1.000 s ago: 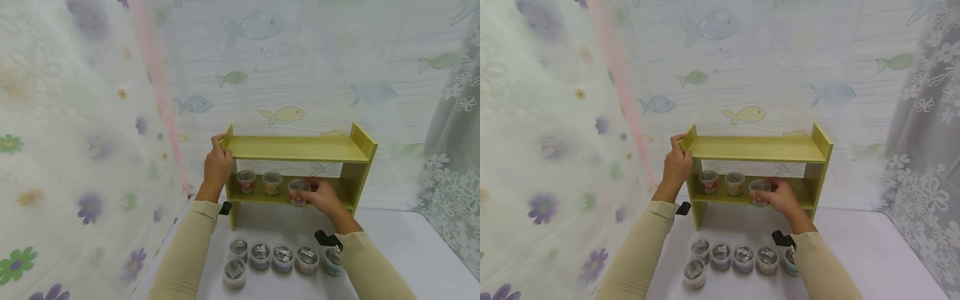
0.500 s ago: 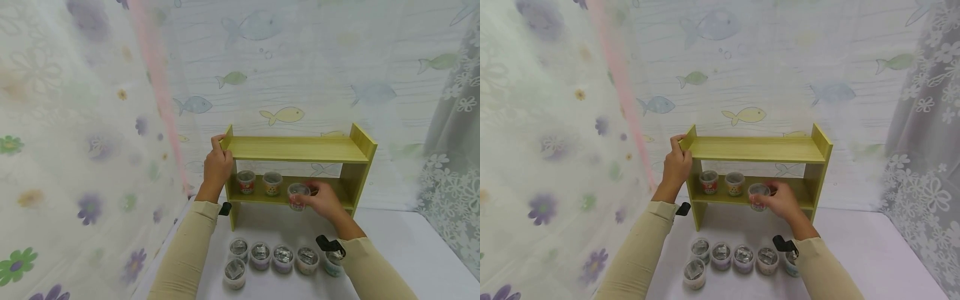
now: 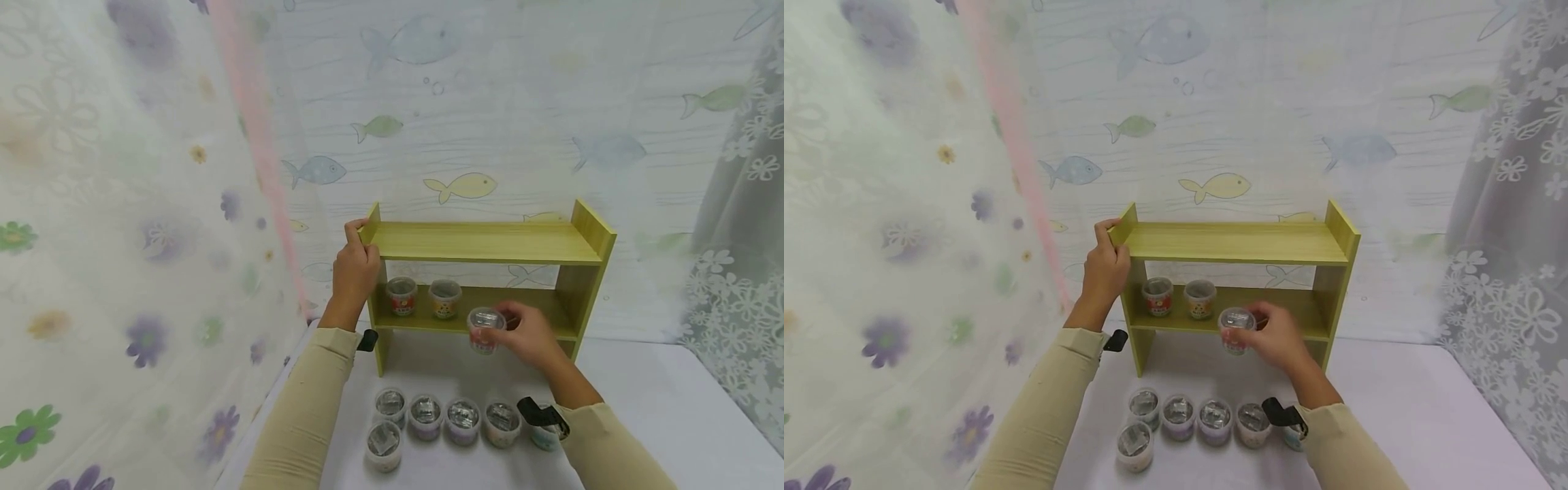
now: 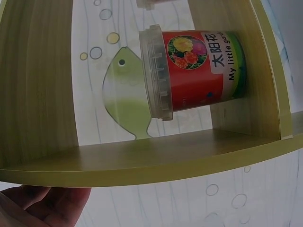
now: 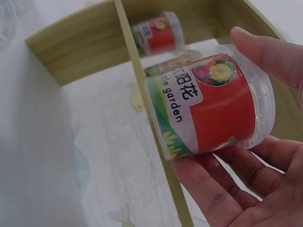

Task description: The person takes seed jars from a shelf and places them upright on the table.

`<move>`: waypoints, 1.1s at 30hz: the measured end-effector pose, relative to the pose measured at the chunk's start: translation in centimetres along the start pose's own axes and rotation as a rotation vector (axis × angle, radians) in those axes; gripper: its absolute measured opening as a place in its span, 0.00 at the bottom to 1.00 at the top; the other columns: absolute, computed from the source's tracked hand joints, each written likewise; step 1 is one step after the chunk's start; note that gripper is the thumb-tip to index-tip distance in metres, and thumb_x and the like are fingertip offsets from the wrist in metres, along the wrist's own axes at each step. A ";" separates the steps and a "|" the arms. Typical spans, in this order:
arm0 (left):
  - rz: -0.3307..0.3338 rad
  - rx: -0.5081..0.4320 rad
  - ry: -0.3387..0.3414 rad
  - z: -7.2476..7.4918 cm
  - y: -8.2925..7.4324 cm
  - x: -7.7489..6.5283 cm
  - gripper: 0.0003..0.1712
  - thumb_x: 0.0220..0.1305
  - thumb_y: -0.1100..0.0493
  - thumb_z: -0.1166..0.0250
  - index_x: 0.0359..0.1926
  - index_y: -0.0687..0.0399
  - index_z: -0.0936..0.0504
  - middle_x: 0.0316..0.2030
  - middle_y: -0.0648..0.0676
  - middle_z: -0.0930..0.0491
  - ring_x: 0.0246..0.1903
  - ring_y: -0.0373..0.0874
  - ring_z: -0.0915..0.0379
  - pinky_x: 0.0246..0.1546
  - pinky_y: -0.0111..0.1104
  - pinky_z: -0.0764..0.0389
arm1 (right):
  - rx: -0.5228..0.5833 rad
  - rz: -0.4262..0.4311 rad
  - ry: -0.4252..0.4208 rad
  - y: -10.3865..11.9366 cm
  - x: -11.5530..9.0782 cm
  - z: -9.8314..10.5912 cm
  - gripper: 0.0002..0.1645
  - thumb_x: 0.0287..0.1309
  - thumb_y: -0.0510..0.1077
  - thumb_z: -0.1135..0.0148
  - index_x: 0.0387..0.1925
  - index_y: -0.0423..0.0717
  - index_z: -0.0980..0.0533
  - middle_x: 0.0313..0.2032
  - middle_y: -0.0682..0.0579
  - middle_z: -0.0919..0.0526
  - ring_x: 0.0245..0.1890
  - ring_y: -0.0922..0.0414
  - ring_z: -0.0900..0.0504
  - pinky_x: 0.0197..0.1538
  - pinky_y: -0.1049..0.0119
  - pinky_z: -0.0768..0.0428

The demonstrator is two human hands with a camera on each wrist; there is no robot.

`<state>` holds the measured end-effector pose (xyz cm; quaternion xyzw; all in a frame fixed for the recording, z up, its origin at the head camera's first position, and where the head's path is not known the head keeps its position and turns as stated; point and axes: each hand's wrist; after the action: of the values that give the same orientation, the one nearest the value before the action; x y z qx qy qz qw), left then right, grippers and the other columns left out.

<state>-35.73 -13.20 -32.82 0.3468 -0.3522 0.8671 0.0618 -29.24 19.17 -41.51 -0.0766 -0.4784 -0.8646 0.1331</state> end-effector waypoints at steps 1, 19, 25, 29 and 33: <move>0.000 0.000 0.001 0.0 0.0 0.0 0.27 0.75 0.58 0.54 0.72 0.41 0.41 0.19 0.55 0.32 0.14 0.50 0.40 0.15 0.39 0.36 | 0.006 0.000 0.002 0.0 -0.1 -0.1 0.36 0.52 0.57 0.21 0.55 0.38 0.20 0.41 0.44 0.15 0.39 0.53 0.20 0.36 0.62 0.20; 0.016 0.012 0.009 0.0 -0.1 -0.1 0.27 0.75 0.57 0.55 0.72 0.42 0.41 0.20 0.56 0.30 0.15 0.50 0.38 0.15 0.39 0.35 | 0.079 -0.026 0.037 0.6 -3.0 -2.8 0.33 0.45 0.58 0.17 0.51 0.48 0.18 0.39 0.50 0.15 0.38 0.53 0.19 0.37 0.63 0.19; 0.008 0.013 -0.002 0.2 0.0 -0.2 0.27 0.75 0.58 0.55 0.72 0.43 0.40 0.18 0.55 0.33 0.13 0.48 0.43 0.14 0.38 0.38 | 0.112 -0.045 0.066 0.6 -3.7 -3.8 0.33 0.45 0.56 0.16 0.50 0.47 0.19 0.40 0.49 0.15 0.39 0.53 0.19 0.38 0.63 0.17; 0.006 0.009 0.000 0.1 0.0 -0.1 0.27 0.75 0.57 0.56 0.72 0.42 0.40 0.19 0.55 0.32 0.13 0.49 0.42 0.14 0.38 0.38 | 0.117 -0.056 0.075 0.6 -4.2 -4.4 0.34 0.42 0.58 0.15 0.49 0.48 0.19 0.40 0.50 0.15 0.40 0.53 0.19 0.38 0.62 0.17; 0.011 0.009 -0.005 -0.1 0.0 0.0 0.27 0.74 0.57 0.56 0.72 0.42 0.40 0.20 0.55 0.31 0.14 0.49 0.40 0.15 0.40 0.36 | 0.133 -0.051 0.082 0.5 -4.6 -5.1 0.33 0.41 0.57 0.14 0.49 0.50 0.18 0.40 0.51 0.15 0.41 0.53 0.19 0.39 0.62 0.17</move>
<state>-35.79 -13.14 -32.83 0.3472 -0.3505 0.8681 0.0547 -24.74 15.31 -44.99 -0.0199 -0.5309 -0.8364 0.1350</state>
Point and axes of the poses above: each hand's wrist, its own x-axis towards the middle knuckle, its own z-axis out of the back of the hand, y = z × x
